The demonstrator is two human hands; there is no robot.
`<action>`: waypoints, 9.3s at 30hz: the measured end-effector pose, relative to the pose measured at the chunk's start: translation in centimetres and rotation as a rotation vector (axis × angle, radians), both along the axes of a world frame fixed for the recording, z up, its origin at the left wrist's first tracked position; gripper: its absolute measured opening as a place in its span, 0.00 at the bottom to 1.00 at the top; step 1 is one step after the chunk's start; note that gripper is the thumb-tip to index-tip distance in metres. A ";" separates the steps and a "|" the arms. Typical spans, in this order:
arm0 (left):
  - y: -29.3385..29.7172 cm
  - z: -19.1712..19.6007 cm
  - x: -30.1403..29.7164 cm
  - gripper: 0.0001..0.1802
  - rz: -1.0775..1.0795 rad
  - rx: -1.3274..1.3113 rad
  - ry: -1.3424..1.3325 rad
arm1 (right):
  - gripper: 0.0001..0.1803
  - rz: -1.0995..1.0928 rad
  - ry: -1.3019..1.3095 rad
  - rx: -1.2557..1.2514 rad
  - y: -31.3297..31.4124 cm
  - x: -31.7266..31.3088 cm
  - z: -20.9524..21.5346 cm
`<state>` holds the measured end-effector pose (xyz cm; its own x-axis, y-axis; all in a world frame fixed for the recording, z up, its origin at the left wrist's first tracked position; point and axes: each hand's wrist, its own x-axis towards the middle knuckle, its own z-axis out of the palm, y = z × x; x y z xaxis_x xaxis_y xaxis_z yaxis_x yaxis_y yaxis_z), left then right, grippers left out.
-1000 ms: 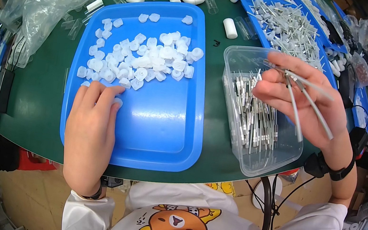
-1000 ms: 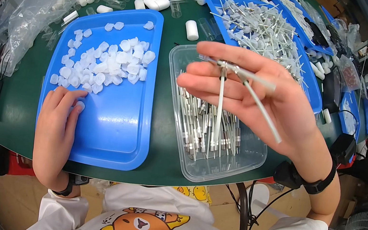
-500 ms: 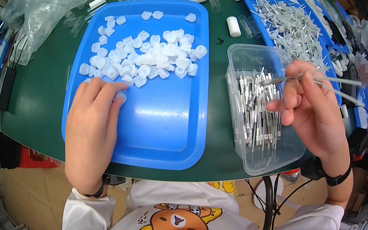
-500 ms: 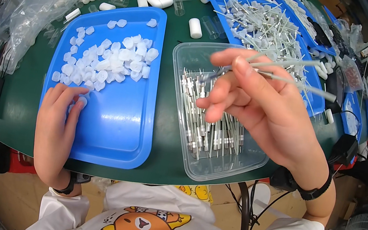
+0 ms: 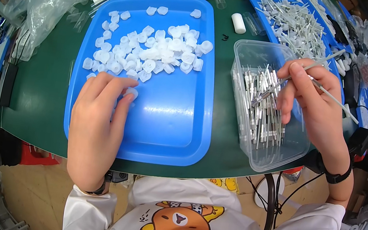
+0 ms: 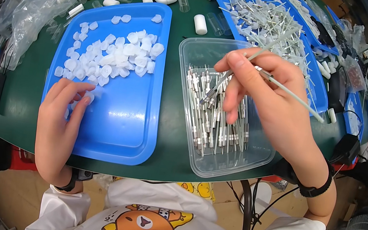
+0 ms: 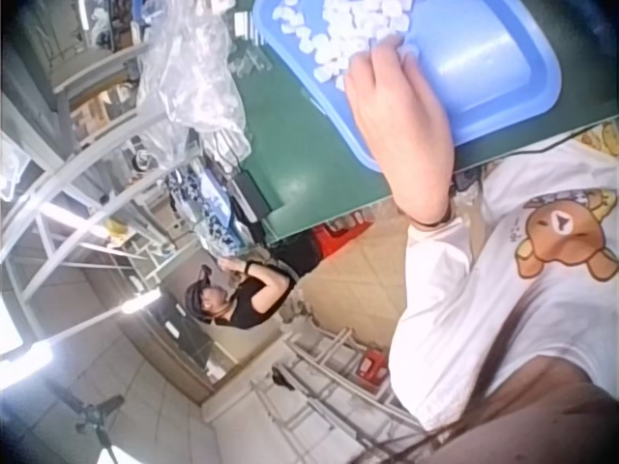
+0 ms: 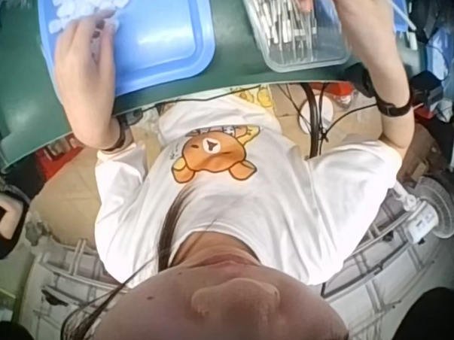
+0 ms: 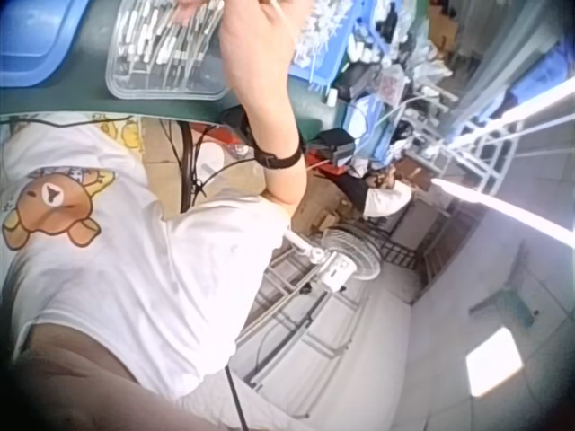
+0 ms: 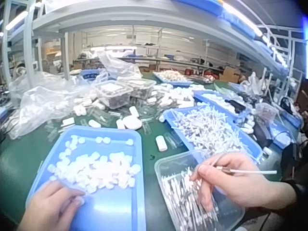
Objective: The recorder is assembling small lighting or electronic components by inserting tubes into bases and manipulating small wires.
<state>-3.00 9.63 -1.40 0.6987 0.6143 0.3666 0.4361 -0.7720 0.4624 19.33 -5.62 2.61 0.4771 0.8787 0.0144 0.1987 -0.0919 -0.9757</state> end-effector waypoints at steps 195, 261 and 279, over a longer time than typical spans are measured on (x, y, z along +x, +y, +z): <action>-3.7 -0.6 1.2 0.08 -0.472 -1.664 -0.592 | 0.13 0.082 0.926 0.532 -1.1 0.0 -1.1; -4.9 0.2 0.4 0.19 -0.831 -1.463 -0.656 | 0.15 0.207 -0.683 0.296 -4.0 -9.5 1.3; -5.5 -0.1 0.9 0.20 -0.708 -1.519 -0.718 | 0.18 0.177 -0.777 0.236 -4.2 -9.8 0.8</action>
<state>-2.13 4.11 -1.49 0.9229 0.3552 0.1484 -0.3270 0.5199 0.7891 9.52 -9.83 3.45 0.1102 0.8726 0.4758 0.8160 0.1939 -0.5446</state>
